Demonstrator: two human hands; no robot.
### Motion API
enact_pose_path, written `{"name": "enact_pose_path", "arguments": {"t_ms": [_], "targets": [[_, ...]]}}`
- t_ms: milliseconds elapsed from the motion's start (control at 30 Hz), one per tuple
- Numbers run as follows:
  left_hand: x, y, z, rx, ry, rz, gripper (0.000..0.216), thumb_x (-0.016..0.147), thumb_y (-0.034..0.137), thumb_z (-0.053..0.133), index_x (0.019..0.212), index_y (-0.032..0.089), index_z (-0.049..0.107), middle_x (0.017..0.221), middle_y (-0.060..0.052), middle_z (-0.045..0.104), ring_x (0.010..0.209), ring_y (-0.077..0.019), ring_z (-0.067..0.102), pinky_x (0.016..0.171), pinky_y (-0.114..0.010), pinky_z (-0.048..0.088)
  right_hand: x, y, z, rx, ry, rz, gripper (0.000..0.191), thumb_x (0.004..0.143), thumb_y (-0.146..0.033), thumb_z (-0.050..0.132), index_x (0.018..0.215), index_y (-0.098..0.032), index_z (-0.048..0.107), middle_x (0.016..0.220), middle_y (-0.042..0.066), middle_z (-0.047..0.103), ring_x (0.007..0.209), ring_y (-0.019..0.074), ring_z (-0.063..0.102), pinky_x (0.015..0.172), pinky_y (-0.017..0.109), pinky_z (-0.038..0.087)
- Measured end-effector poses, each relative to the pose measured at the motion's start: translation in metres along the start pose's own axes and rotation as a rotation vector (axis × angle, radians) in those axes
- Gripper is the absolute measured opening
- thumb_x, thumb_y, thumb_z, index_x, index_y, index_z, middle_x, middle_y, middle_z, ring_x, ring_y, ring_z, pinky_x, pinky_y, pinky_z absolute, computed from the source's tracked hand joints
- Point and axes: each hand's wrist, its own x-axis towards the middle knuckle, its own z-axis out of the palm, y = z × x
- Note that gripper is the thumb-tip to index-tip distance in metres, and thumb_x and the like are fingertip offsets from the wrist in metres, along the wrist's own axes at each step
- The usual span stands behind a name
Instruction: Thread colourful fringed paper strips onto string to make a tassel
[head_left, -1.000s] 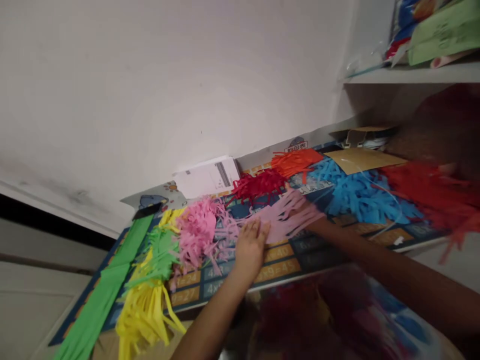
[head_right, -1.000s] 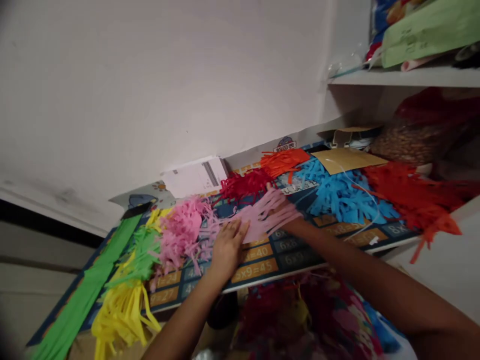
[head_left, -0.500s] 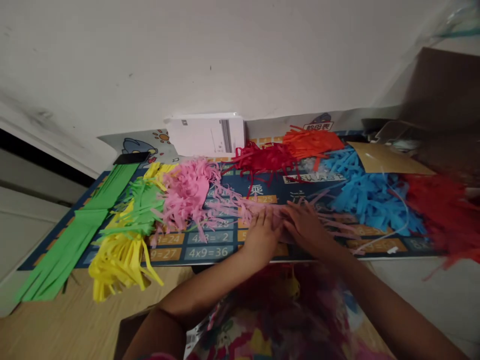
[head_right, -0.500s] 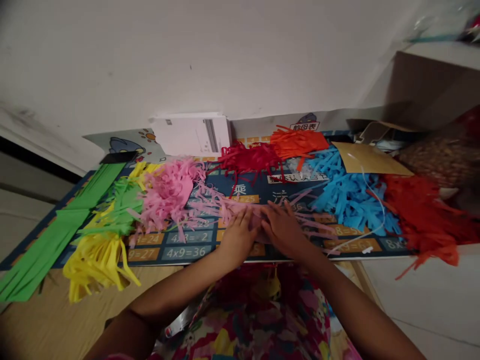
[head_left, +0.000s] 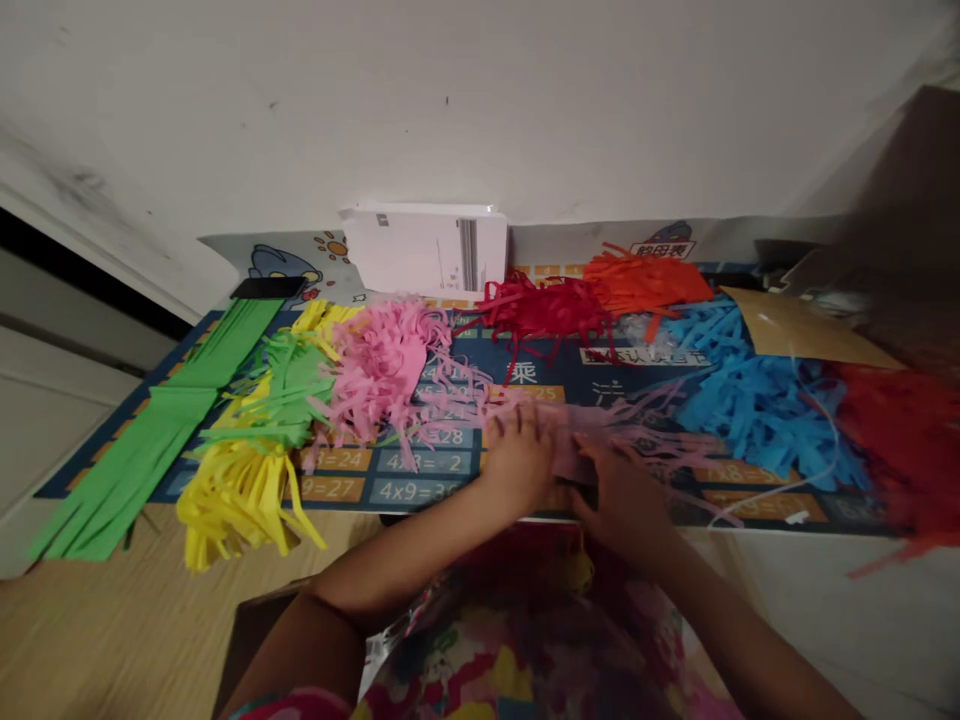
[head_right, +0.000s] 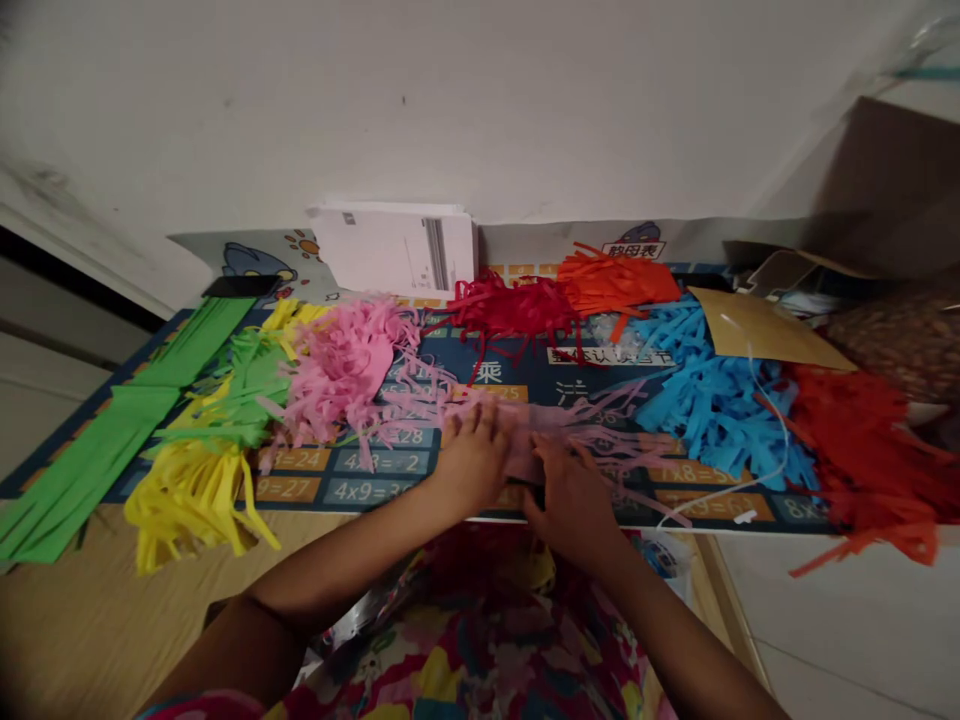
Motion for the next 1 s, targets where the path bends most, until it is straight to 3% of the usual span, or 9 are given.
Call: {"name": "enact_pose_path", "arguments": {"t_ms": [100,233,300,467,567,767,833,933,1000], "targets": [[-0.006,-0.03,-0.012,0.029,0.053,-0.149,0.078,0.084,0.038,0.067,0.152,0.013,0.039,0.158,-0.028,0.032,0.144,-0.0467,0.035,0.109,-0.067,0.034,0.002,0.011,0.005,-0.053,-0.007,0.059,0.042,0.086,-0.023,0.054,0.127,-0.015,0.057,0.123,0.015,0.07,0.111,0.0294,0.065,0.105,0.047,0.039],[-0.03,-0.071,-0.034,0.1,0.139,-0.33,0.058,0.089,0.028,0.057,0.145,0.013,0.049,0.15,-0.026,0.047,0.138,-0.0426,0.046,0.105,-0.062,0.04,0.005,0.02,0.006,-0.076,-0.013,0.025,0.03,0.09,-0.012,0.047,0.11,-0.019,0.068,0.119,0.011,0.073,0.106,0.0237,0.068,0.103,0.042,0.038],[-0.041,-0.072,-0.044,0.11,0.216,-0.248,0.054,0.089,0.028,0.057,0.142,0.017,0.052,0.15,-0.022,0.048,0.14,-0.0401,0.044,0.108,-0.061,0.038,0.006,0.023,0.006,-0.078,-0.003,0.004,0.03,0.092,-0.01,0.045,0.107,-0.019,0.07,0.116,0.01,0.074,0.105,0.0223,0.069,0.101,0.04,0.038],[-0.036,-0.023,-0.043,-0.036,0.095,0.502,0.046,0.093,0.037,0.056,0.136,0.021,0.056,0.133,-0.013,0.063,0.128,-0.0286,0.055,0.121,-0.05,0.024,0.004,0.025,0.003,-0.08,0.034,-0.047,0.029,0.094,-0.01,0.045,0.104,-0.018,0.07,0.115,0.01,0.075,0.105,0.0222,0.069,0.1,0.04,0.038],[-0.025,-0.019,-0.037,0.045,0.051,0.443,0.051,0.091,0.053,0.059,0.126,0.016,0.062,0.114,-0.013,0.07,0.112,-0.0296,0.063,0.115,-0.048,0.033,0.004,0.026,0.003,-0.103,0.031,-0.057,0.028,0.095,-0.01,0.045,0.104,-0.018,0.07,0.116,0.01,0.074,0.105,0.0227,0.069,0.102,0.041,0.037],[-0.051,-0.098,-0.067,0.268,-0.048,0.004,0.061,0.086,0.073,0.051,0.104,0.018,0.072,0.089,-0.014,0.074,0.093,-0.0335,0.067,0.095,-0.054,0.043,0.007,0.034,0.008,-0.017,0.074,-0.038,0.027,0.097,-0.015,0.046,0.103,-0.02,0.072,0.111,0.008,0.076,0.101,0.0216,0.071,0.096,0.04,0.04],[-0.059,-0.104,-0.078,0.319,0.061,-0.115,0.056,0.087,0.069,0.055,0.107,0.019,0.072,0.096,-0.013,0.074,0.099,-0.0352,0.065,0.095,-0.055,0.043,0.009,0.037,0.007,0.021,0.08,-0.039,0.027,0.096,-0.016,0.047,0.101,-0.02,0.073,0.109,0.008,0.077,0.1,0.0216,0.071,0.092,0.039,0.041],[-0.058,-0.077,-0.07,0.161,0.261,-0.011,0.055,0.088,0.062,0.059,0.125,0.02,0.064,0.126,-0.013,0.068,0.116,-0.0347,0.058,0.103,-0.054,0.039,0.011,0.042,0.004,0.055,0.056,-0.045,0.026,0.095,-0.018,0.048,0.099,-0.02,0.074,0.107,0.008,0.077,0.098,0.0225,0.071,0.091,0.04,0.041],[-0.045,-0.051,-0.05,-0.029,0.205,0.264,0.061,0.089,0.054,0.062,0.139,0.02,0.053,0.135,-0.013,0.063,0.124,-0.0302,0.055,0.11,-0.05,0.035,0.012,0.045,0.001,0.065,0.025,-0.05,0.026,0.095,-0.019,0.048,0.1,-0.021,0.074,0.106,0.008,0.077,0.098,0.0227,0.071,0.091,0.041,0.041]]}}
